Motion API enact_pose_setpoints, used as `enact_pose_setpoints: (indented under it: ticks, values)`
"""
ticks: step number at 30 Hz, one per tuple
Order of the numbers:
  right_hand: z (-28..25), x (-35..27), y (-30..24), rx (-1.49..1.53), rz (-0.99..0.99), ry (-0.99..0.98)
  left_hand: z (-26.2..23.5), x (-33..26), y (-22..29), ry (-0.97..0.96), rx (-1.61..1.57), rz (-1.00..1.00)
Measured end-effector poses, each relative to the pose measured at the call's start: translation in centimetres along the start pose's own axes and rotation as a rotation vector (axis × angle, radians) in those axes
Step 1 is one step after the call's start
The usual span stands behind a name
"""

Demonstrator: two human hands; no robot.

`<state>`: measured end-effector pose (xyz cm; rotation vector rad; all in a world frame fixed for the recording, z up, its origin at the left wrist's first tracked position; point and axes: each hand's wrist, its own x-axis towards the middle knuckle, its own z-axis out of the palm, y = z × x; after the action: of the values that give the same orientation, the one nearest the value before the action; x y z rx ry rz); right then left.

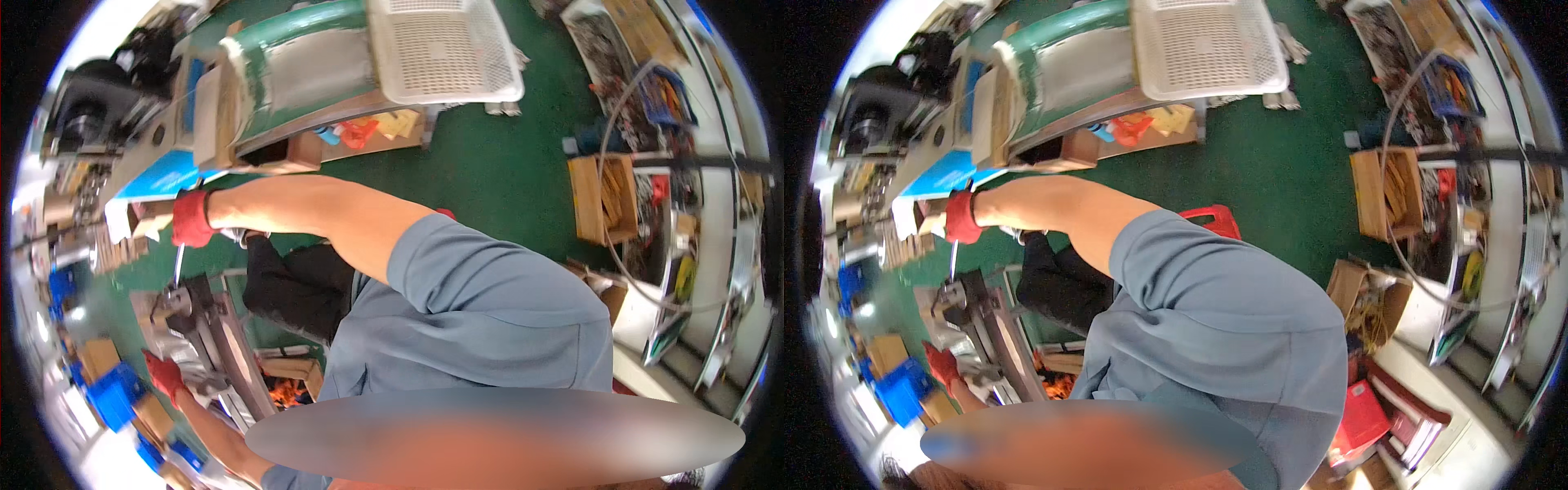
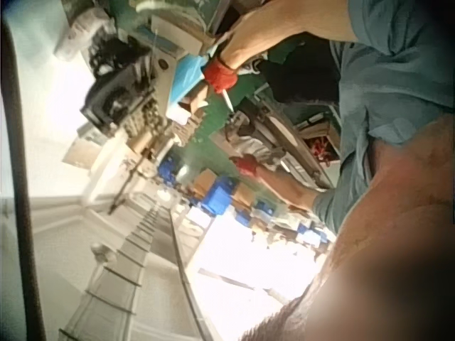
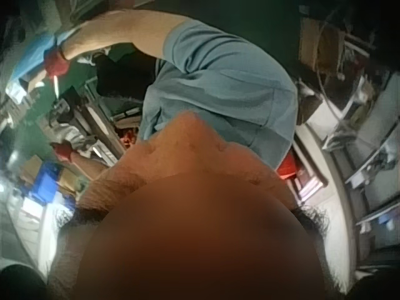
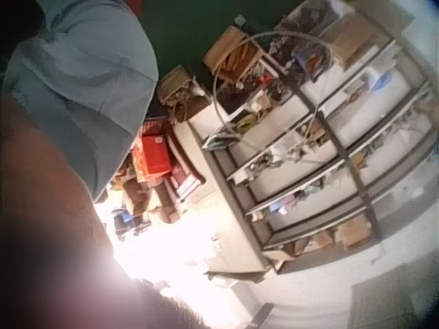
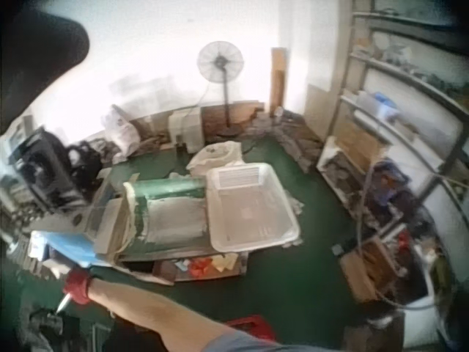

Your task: Manually bending and taping bundles of thin metal rods using a workshop machine.

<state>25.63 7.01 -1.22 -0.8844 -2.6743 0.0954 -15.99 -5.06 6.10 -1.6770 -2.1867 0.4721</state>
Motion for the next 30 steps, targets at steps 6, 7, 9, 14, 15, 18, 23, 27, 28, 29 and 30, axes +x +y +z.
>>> enact_pose_setpoints:
  ticks: [6,7,9,14,15,18,23,27,28,29,30]
  values:
    - [-0.4,-1.1,0.7,0.105,-0.019,0.003,0.4,-8.5,1.7,0.327,-0.501,-0.032]
    - [-0.6,-0.8,1.1,0.053,-0.066,0.006,0.6,-10.7,1.9,0.4,-0.446,-0.028]
    - [-1.1,0.0,2.3,-0.021,-0.194,0.023,1.0,-14.8,2.5,0.435,-0.501,-0.169]
    - [-1.7,2.6,4.0,-0.078,-0.278,0.063,3.4,-23.2,3.1,0.584,-0.619,-0.552]
    - [-1.8,3.3,4.3,-0.06,-0.285,0.045,4.0,-24.7,3.0,0.549,-0.786,-0.648]
    - [-1.9,5.4,5.6,0.003,-0.337,0.013,6.2,-27.7,1.8,0.52,-1.008,-0.837]
    - [-1.4,9.9,7.1,0.177,-0.34,-0.104,9.0,-31.2,-2.3,0.469,-1.032,-1.043]
    - [-1.2,13.6,8.5,0.189,-0.371,-0.218,11.6,-29.2,-6.5,0.524,-1.069,-1.051]
    - [-1.0,14.2,8.6,0.202,-0.351,-0.266,12.1,-28.5,-7.4,0.496,-1.052,-1.083]
    - [-1.0,15.1,8.8,0.24,-0.337,-0.298,12.7,-27.7,-8.4,0.469,-0.974,-1.036]
    - [-0.9,15.8,9.0,0.218,-0.357,-0.331,13.1,-26.9,-9.3,0.466,-0.881,-0.951]
